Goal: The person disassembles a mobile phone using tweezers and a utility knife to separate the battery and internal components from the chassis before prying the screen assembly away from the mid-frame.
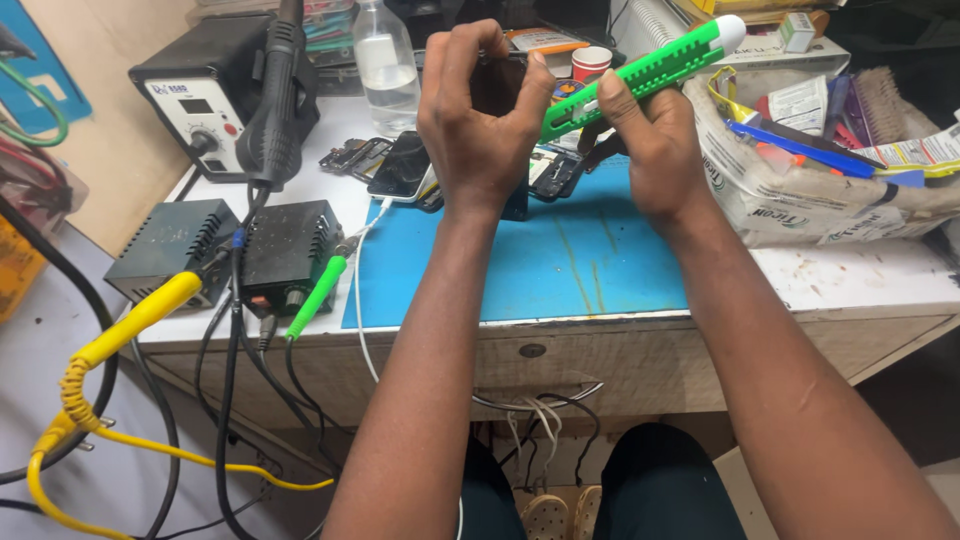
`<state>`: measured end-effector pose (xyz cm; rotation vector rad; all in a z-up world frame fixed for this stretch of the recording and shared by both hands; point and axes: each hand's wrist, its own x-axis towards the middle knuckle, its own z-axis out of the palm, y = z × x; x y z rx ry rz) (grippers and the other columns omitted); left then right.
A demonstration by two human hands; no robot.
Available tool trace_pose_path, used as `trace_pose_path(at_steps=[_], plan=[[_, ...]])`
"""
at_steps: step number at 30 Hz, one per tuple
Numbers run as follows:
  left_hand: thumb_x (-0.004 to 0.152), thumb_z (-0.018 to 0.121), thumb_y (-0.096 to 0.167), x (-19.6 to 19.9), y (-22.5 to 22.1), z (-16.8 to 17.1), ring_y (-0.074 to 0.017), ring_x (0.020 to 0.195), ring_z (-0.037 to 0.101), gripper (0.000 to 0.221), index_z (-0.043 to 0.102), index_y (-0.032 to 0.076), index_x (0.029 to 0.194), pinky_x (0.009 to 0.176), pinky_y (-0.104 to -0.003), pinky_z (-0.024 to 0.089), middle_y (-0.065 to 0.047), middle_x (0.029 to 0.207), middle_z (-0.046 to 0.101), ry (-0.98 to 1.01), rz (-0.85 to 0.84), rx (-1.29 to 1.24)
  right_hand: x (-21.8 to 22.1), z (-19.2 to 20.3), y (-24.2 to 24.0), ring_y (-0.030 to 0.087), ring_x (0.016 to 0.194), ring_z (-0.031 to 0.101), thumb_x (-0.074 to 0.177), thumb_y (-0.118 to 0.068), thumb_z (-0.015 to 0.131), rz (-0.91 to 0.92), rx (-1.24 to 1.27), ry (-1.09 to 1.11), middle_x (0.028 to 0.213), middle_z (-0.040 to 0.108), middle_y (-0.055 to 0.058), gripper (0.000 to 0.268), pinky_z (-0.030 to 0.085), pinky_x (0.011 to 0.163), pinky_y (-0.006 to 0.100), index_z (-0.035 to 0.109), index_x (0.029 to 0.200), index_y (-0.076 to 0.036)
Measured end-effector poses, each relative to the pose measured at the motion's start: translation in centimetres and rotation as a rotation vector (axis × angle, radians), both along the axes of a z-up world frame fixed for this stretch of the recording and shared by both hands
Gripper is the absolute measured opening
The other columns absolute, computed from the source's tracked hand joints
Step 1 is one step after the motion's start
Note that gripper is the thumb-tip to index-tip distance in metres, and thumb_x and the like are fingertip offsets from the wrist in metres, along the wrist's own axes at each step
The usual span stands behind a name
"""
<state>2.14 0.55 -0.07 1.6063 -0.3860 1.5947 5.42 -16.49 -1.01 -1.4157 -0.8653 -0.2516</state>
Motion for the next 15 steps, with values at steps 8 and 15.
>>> trace_pose_path(at_steps=[8,15], plan=[[0.092,0.082,0.013,-0.80,0.15,-0.09,-0.0123,0.085,0.066,0.029,0.062,0.009,0.112,0.075,-0.028,0.058,-0.001,0.103,0.057,-0.006,-0.022,0.023,-0.16,-0.09,0.23,0.012,0.076,0.066,0.110,-0.042,0.055,0.076,0.053,0.135,0.093,0.071,0.006,0.039,0.055,0.065,0.027,0.065,0.110,-0.004],[0.087,0.085,0.013,-1.00,0.97,0.16,-0.0151,0.094,0.066,0.038,0.060,0.009,0.115,0.083,-0.031,0.059,-0.003,0.106,0.056,0.010,-0.058,0.120,0.20,-0.21,0.46,0.011,0.071,0.064,0.108,-0.044,0.055,0.094,0.080,0.192,0.091,0.070,0.006,0.042,0.056,0.064,0.027,0.062,0.113,-0.003]])
